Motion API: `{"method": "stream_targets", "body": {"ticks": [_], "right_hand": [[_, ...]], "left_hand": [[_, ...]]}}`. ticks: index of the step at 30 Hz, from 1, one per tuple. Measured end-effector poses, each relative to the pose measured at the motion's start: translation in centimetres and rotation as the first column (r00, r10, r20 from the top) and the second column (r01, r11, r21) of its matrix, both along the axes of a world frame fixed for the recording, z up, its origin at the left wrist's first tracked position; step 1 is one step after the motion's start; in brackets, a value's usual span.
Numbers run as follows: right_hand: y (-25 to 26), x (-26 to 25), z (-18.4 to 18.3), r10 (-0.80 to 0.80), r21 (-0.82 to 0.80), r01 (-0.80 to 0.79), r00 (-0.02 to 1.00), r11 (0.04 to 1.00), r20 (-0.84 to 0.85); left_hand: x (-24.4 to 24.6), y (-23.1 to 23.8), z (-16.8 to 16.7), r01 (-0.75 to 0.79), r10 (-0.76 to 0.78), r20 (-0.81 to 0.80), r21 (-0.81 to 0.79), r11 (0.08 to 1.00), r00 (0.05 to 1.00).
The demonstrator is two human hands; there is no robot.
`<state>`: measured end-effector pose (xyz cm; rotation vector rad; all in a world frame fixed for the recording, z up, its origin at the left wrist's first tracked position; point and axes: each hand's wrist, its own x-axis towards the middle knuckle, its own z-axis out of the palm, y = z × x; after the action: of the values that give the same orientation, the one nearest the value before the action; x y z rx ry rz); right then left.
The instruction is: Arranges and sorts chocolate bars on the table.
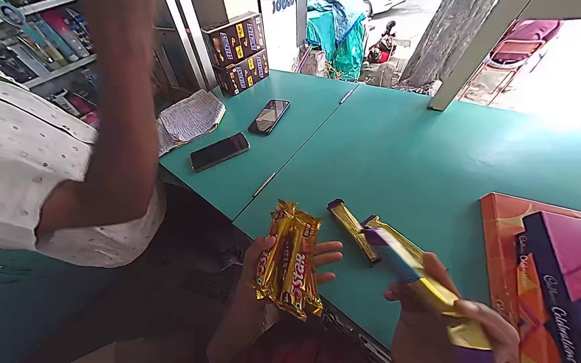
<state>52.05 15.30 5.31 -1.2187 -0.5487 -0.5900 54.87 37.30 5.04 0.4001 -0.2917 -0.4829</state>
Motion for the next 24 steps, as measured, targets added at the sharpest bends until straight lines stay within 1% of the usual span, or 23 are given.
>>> {"method": "stream_targets", "body": {"ticks": [1, 2, 3, 4, 6, 7, 8, 9, 10, 11, 13, 14, 16, 17, 18, 19, 20, 21, 22, 23, 24], "right_hand": [[0.3, -0.1, 0.2, 0.054, -0.045, -0.053, 0.999, 0.998, 0.009], [0.3, -0.3, 0.3, 0.124, -0.108, -0.123, 0.992, 0.987, 0.002], [0.4, -0.4, 0.2, 0.186, -0.168, -0.187, 0.982, 0.968, -0.020], [0.3, -0.3, 0.0, 0.225, -0.213, -0.230, 0.973, 0.950, -0.047], [-0.2, -0.4, -0.5, 0.214, -0.270, -0.241, 0.969, 0.932, -0.125], [-0.5, -0.5, -0.6, 0.184, -0.277, -0.227, 0.968, 0.934, -0.171], [-0.8, -0.7, -0.7, 0.158, -0.260, -0.213, 0.963, 0.942, -0.217], [-1.1, -0.9, -0.7, 0.146, -0.237, -0.210, 0.954, 0.949, -0.261], [-1.2, -1.2, -0.6, 0.153, -0.209, -0.221, 0.943, 0.953, -0.297], [-1.4, -1.4, -0.5, 0.177, -0.188, -0.245, 0.931, 0.951, -0.319], [-1.7, -1.5, -0.3, 0.224, -0.186, -0.297, 0.915, 0.936, -0.336], [-1.8, -1.6, -0.2, 0.229, -0.192, -0.306, 0.912, 0.932, -0.341], [-1.8, -1.6, 0.0, 0.162, -0.219, -0.248, 0.923, 0.944, -0.348], [-1.7, -1.6, 0.0, 0.099, -0.251, -0.192, 0.936, 0.949, -0.339], [-1.6, -1.6, -0.2, 0.048, -0.275, -0.141, 0.947, 0.951, -0.319], [-1.5, -1.5, -0.3, 0.025, -0.291, -0.114, 0.956, 0.950, -0.294], [-1.6, -1.5, -0.3, 0.017, -0.298, -0.101, 0.962, 0.949, -0.272], [-1.6, -1.4, -0.4, 0.013, -0.303, -0.093, 0.967, 0.948, -0.254], [-1.6, -1.4, -0.5, 0.010, -0.304, -0.086, 0.970, 0.949, -0.244], [-1.6, -1.4, -0.5, 0.004, -0.305, -0.078, 0.971, 0.949, -0.237], [-1.6, -1.4, -0.5, -0.001, -0.305, -0.072, 0.973, 0.950, -0.233]], "left_hand": [[-0.3, -0.4, -0.1, -0.024, 0.024, 0.011, 0.010, 1.000, 1.000], [-0.6, -0.4, -0.6, -0.091, 0.090, 0.019, 0.038, 0.995, 0.996], [-0.7, -0.2, -1.5, -0.213, 0.209, 0.052, 0.103, 0.972, 0.977], [-0.6, 0.1, -2.4, -0.303, 0.290, 0.113, 0.121, 0.945, 0.950], [0.3, 1.0, -4.5, -0.250, 0.250, 0.228, -0.030, 0.968, 0.941], [0.9, 1.2, -5.7, -0.252, 0.264, 0.240, -0.081, 0.964, 0.934], [1.2, 1.5, -6.4, -0.286, 0.297, 0.225, -0.078, 0.955, 0.928], [1.0, 1.4, -6.2, -0.355, 0.355, 0.198, -0.037, 0.934, 0.914], [1.1, 1.4, -6.4, -0.366, 0.363, 0.245, -0.035, 0.930, 0.899], [1.2, 1.5, -6.4, -0.351, 0.347, 0.321, -0.047, 0.935, 0.881], [1.2, 1.2, -5.4, -0.326, 0.314, 0.443, -0.052, 0.944, 0.839], [0.9, 0.9, -4.8, -0.304, 0.302, 0.425, -0.064, 0.951, 0.854], [0.5, 0.8, -4.0, -0.159, 0.188, 0.291, -0.122, 0.980, 0.938], [1.2, 1.1, -5.6, -0.111, 0.154, 0.333, -0.143, 0.983, 0.930], [2.1, 1.6, -8.0, -0.026, 0.096, 0.421, -0.168, 0.985, 0.902], [1.9, 1.7, -9.6, -0.052, 0.118, 0.363, -0.187, 0.981, 0.924], [1.7, 2.0, -11.9, -0.113, 0.165, 0.261, -0.204, 0.972, 0.951], [2.6, 3.2, -16.4, -0.121, 0.180, 0.262, -0.228, 0.966, 0.948], [5.1, 5.3, -22.8, -0.015, 0.133, 0.469, -0.248, 0.969, 0.873], [7.2, 6.9, -27.9, 0.082, 0.091, 0.606, -0.253, 0.964, 0.791], [6.0, 7.6, -29.5, -0.031, 0.143, 0.453, -0.245, 0.969, 0.880]]}}
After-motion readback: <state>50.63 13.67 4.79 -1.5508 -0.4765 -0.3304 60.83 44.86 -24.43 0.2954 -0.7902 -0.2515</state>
